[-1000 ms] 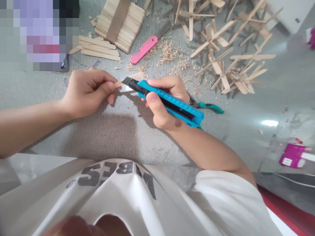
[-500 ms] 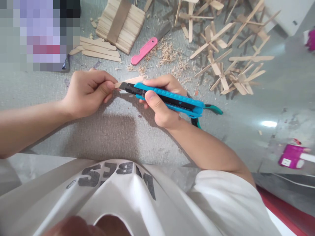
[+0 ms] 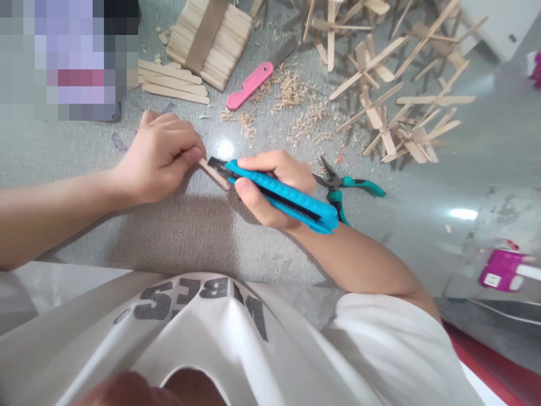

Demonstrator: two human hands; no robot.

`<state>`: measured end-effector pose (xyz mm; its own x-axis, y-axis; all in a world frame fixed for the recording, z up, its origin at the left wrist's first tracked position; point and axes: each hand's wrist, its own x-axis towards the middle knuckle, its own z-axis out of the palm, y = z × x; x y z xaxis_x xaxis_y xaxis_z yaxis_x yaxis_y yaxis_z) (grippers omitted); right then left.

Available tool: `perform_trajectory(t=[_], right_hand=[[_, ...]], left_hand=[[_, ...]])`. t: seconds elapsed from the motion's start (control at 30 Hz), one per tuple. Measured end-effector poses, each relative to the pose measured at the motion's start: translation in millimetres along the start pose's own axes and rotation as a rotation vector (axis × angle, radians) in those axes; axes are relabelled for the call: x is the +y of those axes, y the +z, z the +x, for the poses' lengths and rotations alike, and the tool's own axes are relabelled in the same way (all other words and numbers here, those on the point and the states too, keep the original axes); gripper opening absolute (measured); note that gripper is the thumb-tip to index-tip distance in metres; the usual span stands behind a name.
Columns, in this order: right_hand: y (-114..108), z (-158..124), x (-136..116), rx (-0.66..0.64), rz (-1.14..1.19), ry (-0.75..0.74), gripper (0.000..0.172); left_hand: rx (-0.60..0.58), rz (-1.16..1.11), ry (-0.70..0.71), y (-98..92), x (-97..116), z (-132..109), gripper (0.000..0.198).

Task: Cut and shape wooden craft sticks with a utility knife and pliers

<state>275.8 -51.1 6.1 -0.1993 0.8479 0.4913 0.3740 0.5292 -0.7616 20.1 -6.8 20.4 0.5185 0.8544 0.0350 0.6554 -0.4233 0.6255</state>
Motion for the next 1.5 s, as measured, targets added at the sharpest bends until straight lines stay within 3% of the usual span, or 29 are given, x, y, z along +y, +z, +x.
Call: perform_trajectory(t=[0.2, 0.4, 0.6, 0.87, 1.17, 1.27, 1.43, 1.5], right_hand=[[-5, 7, -9, -0.147, -0.01, -0.122, 0.008], [0, 7, -13, -0.085, -0.02, -0.077, 0.009], [0, 9, -14, -0.119, -0.045, -0.075, 0.007], [1, 10, -17, -0.138, -0.053, -0.062, 0.007], [8, 0, -2, -0.101, -0.185, -0.269, 0.011], [7, -3, -2, -0.124, -0.277, -0.197, 0.024], [0, 8, -19, -0.234, -0.121, -0.068, 0.004], [1, 12, -22, -0.235, -0.044, -0.037, 0.006]], left_hand=[[-0.057, 0.071, 0.009, 0.0, 7, 2, 0.013], [-0.024, 0.046, -0.042, 1.4, 10, -1, 0.007], [0.046, -0.012, -0.007, 10.1, -2, -1, 0.022], [0.034, -0.042, -0.027, 9.3, -4, 3, 0.015], [0.055, 0.092, -0.014, 12.5, -1, 1, 0.014], [0.04, 0.059, -0.036, 11.7, 1, 1, 0.015], [0.032, 0.007, -0.068, 11.9, 1, 2, 0.018], [0.039, -0.01, -0.061, 12.5, -1, 2, 0.018]])
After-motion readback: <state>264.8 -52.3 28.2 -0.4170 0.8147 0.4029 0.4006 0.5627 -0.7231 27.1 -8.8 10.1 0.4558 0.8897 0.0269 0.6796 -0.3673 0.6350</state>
